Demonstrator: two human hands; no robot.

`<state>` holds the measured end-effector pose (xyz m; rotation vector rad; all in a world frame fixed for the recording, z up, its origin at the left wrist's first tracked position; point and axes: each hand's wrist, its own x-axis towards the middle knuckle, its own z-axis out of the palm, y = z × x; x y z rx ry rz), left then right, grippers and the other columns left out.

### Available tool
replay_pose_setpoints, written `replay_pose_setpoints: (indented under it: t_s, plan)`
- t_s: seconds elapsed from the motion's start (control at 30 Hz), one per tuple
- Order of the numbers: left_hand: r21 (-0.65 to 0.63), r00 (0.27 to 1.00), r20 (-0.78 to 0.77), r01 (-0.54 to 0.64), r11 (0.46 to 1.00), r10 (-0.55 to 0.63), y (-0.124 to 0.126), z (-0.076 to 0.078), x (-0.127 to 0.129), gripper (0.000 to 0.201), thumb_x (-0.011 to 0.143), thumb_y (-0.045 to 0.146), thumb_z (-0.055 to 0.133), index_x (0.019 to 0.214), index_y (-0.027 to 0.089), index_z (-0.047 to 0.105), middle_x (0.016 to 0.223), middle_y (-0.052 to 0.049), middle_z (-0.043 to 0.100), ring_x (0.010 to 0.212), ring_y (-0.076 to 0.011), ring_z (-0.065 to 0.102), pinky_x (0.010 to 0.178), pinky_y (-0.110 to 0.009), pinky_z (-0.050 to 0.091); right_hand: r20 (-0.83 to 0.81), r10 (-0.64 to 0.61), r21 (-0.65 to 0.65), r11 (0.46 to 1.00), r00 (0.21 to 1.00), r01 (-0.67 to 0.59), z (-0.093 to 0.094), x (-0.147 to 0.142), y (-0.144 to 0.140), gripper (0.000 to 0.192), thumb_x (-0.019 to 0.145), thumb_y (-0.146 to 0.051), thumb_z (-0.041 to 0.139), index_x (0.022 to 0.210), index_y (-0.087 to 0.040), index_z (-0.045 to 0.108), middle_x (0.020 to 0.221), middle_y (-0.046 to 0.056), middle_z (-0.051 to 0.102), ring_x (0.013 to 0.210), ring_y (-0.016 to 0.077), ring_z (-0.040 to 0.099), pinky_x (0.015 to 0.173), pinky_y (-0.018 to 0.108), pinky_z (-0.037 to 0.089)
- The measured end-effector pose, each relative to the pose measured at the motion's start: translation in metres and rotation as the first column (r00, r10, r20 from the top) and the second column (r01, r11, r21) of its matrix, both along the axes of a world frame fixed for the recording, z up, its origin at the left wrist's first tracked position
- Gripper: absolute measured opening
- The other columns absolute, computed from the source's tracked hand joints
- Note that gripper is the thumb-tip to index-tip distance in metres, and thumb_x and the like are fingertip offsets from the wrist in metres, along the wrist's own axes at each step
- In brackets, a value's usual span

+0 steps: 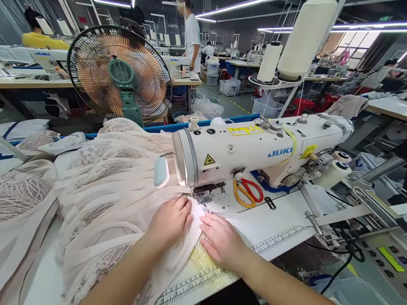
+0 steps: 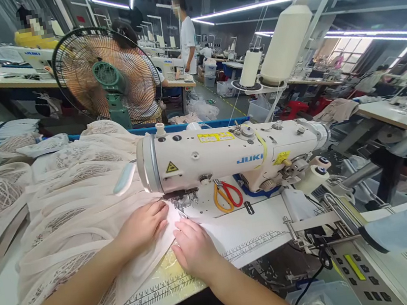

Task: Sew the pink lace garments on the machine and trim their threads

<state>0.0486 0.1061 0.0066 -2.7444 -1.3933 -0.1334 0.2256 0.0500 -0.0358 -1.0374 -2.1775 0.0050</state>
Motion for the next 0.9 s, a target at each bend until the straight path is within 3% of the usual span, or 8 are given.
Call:
replay_pose_setpoints:
  t_s: [0.9]
  plan:
    - [-0.005, 0.999, -0.051, -0.017, 1.000, 0.016, 0.012, 0.010, 0.003, 0.030, 0.089, 0.026, 0.041, 0.108, 0.013, 0.061, 0.106, -0.013, 0.062, 0.098, -0.0270, 0.057, 0.079, -0.038, 0.046, 0.020, -0.014, -0.038, 0.999, 1.000, 0.015, 0.001, 0.000, 0.001, 0.029, 0.083, -0.022, 0.044, 0.101, -0.009, 0.063, 0.110, 0.015, 0.064, 0.107, 0.0266, 0.056, 0.093, 0.039, 0.049]
